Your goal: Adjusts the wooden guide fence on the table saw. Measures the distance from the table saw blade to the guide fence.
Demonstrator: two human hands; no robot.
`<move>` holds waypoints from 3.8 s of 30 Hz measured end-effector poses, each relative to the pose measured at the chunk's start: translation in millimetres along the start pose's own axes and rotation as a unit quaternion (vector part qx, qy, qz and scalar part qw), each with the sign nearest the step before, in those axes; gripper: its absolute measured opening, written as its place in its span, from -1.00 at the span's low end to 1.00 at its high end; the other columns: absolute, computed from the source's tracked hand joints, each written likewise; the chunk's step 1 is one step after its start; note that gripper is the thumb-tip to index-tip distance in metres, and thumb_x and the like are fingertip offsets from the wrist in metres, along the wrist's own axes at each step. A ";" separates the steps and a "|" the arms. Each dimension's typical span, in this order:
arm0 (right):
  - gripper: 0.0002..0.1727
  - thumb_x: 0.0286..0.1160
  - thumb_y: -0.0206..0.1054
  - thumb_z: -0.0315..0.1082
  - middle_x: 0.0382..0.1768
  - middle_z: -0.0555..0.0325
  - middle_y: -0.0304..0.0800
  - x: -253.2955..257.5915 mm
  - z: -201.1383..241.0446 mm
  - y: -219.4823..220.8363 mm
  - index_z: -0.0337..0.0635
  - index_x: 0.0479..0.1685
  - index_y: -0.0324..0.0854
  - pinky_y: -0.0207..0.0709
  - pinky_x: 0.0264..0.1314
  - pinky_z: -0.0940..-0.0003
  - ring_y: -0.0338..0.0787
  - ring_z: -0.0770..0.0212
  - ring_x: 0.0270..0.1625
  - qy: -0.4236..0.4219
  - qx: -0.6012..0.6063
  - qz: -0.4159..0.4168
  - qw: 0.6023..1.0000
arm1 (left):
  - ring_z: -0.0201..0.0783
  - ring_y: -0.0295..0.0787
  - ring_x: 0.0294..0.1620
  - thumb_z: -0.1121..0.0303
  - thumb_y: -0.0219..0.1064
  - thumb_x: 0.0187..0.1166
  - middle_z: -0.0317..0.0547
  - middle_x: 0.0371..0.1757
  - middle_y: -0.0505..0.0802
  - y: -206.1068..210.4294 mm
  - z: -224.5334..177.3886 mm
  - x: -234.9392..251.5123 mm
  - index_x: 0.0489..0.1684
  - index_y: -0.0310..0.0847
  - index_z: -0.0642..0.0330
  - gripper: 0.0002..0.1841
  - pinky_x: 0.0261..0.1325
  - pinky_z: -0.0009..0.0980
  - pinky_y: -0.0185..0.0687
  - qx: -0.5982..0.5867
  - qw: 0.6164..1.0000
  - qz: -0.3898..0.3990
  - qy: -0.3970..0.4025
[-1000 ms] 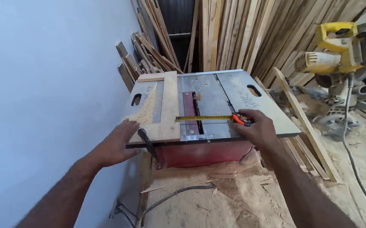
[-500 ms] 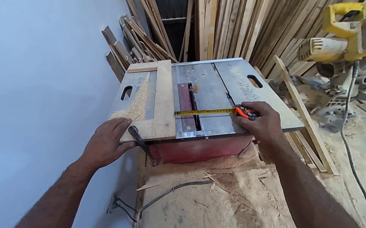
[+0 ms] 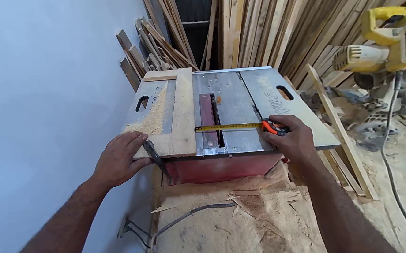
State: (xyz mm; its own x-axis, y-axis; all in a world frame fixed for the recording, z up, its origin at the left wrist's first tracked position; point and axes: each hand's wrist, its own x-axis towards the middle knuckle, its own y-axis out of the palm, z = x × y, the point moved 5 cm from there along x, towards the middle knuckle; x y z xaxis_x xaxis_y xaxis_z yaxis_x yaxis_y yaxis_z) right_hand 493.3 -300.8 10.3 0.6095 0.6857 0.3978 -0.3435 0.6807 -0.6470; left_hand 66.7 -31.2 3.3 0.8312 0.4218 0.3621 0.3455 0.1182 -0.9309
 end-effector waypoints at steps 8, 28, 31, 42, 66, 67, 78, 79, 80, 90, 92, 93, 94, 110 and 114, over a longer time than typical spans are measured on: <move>-0.37 0.08 0.65 -0.01 0.30 0.11 0.74 -0.8 -1.8 -0.7 0.06 0.28 0.78 0.60 0.26 -0.15 0.70 0.06 0.33 -0.005 0.007 -0.002 1.000 | 0.00 0.54 0.60 -0.51 0.03 0.50 -0.02 0.54 0.67 -0.5 0.9 -2.8 0.53 0.61 0.06 -0.11 0.62 0.19 0.34 -0.009 0.998 -0.050 0.023; -0.36 0.08 0.69 -0.01 0.35 0.12 0.71 -1.5 -4.7 0.0 0.09 0.30 0.78 0.61 0.23 -0.15 0.69 0.03 0.35 -0.006 0.001 0.005 1.000 | -0.02 0.56 0.57 -0.48 0.16 0.46 -0.07 0.51 0.72 0.3 10.5 -2.7 0.47 0.69 0.03 -0.16 0.59 0.18 0.36 -0.052 0.996 -0.066 0.035; -0.35 0.08 0.67 0.00 0.35 0.13 0.71 -1.5 -5.1 0.0 0.08 0.30 0.77 0.61 0.23 -0.15 0.68 0.03 0.36 -0.009 0.001 0.004 1.000 | -0.01 0.57 0.56 -0.47 0.15 0.47 -0.05 0.50 0.72 0.0 9.3 -2.4 0.44 0.70 0.04 -0.17 0.58 0.16 0.37 -0.048 0.995 -0.075 0.043; -0.36 0.06 0.68 -0.01 0.33 0.17 0.72 -2.0 -4.6 0.0 0.08 0.28 0.78 0.61 0.25 -0.09 0.68 0.08 0.36 -0.009 0.013 0.001 1.000 | 0.03 0.60 0.52 -0.45 0.17 0.47 0.02 0.48 0.73 -0.7 9.2 -3.1 0.44 0.70 0.07 -0.17 0.55 0.18 0.41 -0.048 0.994 -0.081 0.053; -0.33 0.02 0.70 0.03 0.35 0.20 0.71 -1.1 -4.6 0.3 0.11 0.29 0.78 0.59 0.28 -0.13 0.66 0.07 0.38 -0.005 0.013 0.003 1.000 | -0.20 0.62 0.51 -0.34 0.56 0.14 -0.25 0.41 0.79 -3.2 18.4 -3.5 0.23 0.86 -0.11 -0.30 0.53 -0.10 0.55 -0.168 0.981 -0.097 -0.014; -0.33 0.02 0.70 0.02 0.35 0.20 0.71 -1.0 -4.6 0.2 0.11 0.29 0.78 0.59 0.28 -0.13 0.65 0.07 0.39 -0.004 0.013 0.004 1.000 | -0.20 0.63 0.50 -0.34 0.57 0.13 -0.24 0.41 0.79 -2.9 18.2 -3.6 0.21 0.87 -0.11 -0.30 0.51 -0.10 0.56 -0.164 0.981 -0.097 -0.017; -0.33 0.01 0.71 0.03 0.35 0.20 0.71 -0.9 -5.3 1.2 0.11 0.29 0.78 0.60 0.27 -0.12 0.66 0.08 0.38 -0.001 0.010 -0.002 1.000 | -0.19 0.63 0.48 -0.34 0.55 0.14 -0.22 0.42 0.79 -4.4 15.3 -2.5 0.22 0.86 -0.09 -0.29 0.47 -0.11 0.58 -0.154 0.983 -0.096 -0.009; -0.33 0.01 0.71 0.02 0.35 0.20 0.71 -1.1 -4.7 0.9 0.12 0.29 0.78 0.60 0.26 -0.11 0.66 0.08 0.37 0.000 0.012 -0.002 1.000 | -0.19 0.63 0.48 -0.34 0.56 0.13 -0.22 0.42 0.79 -4.7 15.0 -2.4 0.22 0.86 -0.09 -0.29 0.47 -0.11 0.57 -0.157 0.983 -0.096 -0.010; -0.33 0.01 0.71 0.01 0.36 0.19 0.70 -1.2 -4.3 0.8 0.11 0.29 0.78 0.60 0.25 -0.12 0.66 0.07 0.37 0.002 0.015 -0.002 1.000 | -0.19 0.63 0.48 -0.35 0.56 0.12 -0.23 0.41 0.79 -4.9 14.6 -2.4 0.22 0.86 -0.10 -0.28 0.47 -0.10 0.57 -0.158 0.983 -0.096 -0.011; -0.33 0.02 0.70 -0.01 0.36 0.17 0.70 -1.3 -3.5 0.1 0.10 0.30 0.78 0.59 0.26 -0.15 0.66 0.05 0.39 0.004 0.012 -0.003 1.000 | -0.15 0.65 0.46 -0.37 0.54 0.14 -0.17 0.40 0.80 -4.5 13.3 -0.7 0.18 0.88 -0.05 -0.28 0.47 -0.05 0.57 -0.155 0.982 -0.106 -0.001; -0.33 0.01 0.70 0.01 0.37 0.18 0.71 -1.4 -3.7 0.0 0.11 0.29 0.78 0.60 0.25 -0.15 0.67 0.06 0.38 0.003 0.009 -0.002 1.000 | -0.16 0.65 0.46 -0.35 0.55 0.14 -0.18 0.39 0.80 -4.3 14.0 -1.1 0.19 0.88 -0.05 -0.29 0.47 -0.05 0.57 -0.155 0.983 -0.103 0.000; -0.33 0.02 0.70 0.00 0.36 0.17 0.70 -1.3 -3.5 0.0 0.10 0.29 0.78 0.60 0.24 -0.15 0.66 0.05 0.38 0.004 0.011 -0.002 1.000 | -0.16 0.65 0.46 -0.35 0.55 0.14 -0.18 0.40 0.80 -4.4 14.1 -1.3 0.20 0.87 -0.06 -0.29 0.47 -0.05 0.57 -0.153 0.983 -0.101 0.000; -0.34 0.02 0.71 -0.01 0.36 0.18 0.70 -1.2 -3.6 -0.1 0.11 0.29 0.79 0.59 0.25 -0.15 0.66 0.05 0.38 0.005 0.012 -0.001 1.000 | -0.16 0.65 0.46 -0.35 0.55 0.13 -0.18 0.39 0.80 -4.7 14.1 -1.1 0.19 0.87 -0.06 -0.28 0.47 -0.05 0.57 -0.151 0.983 -0.102 -0.001; -0.33 0.02 0.72 0.00 0.39 0.19 0.69 -0.6 -4.3 0.4 0.13 0.30 0.79 0.60 0.25 -0.16 0.66 0.05 0.39 0.015 0.012 0.001 1.000 | -0.19 0.66 0.45 -0.37 0.56 0.11 -0.21 0.38 0.81 -3.3 15.0 -1.1 0.19 0.88 -0.07 -0.27 0.48 -0.08 0.57 -0.160 0.982 -0.103 -0.011; -0.34 0.03 0.70 -0.01 0.38 0.17 0.69 -0.3 -3.5 -0.3 0.12 0.29 0.79 0.60 0.25 -0.19 0.67 0.04 0.39 0.015 0.016 0.003 1.000 | -0.18 0.66 0.44 -0.37 0.55 0.11 -0.21 0.37 0.81 -3.6 13.9 -1.4 0.18 0.88 -0.05 -0.27 0.45 -0.08 0.57 -0.158 0.982 -0.102 -0.017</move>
State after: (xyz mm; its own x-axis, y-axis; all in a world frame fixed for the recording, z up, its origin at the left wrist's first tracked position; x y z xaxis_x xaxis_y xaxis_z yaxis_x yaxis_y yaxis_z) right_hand 495.7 -302.1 8.2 0.6275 0.6827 0.3744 -0.3702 0.6846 -0.6279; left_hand 58.2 -19.7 5.5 0.7173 0.4481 0.5336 0.6264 -0.0792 -0.7755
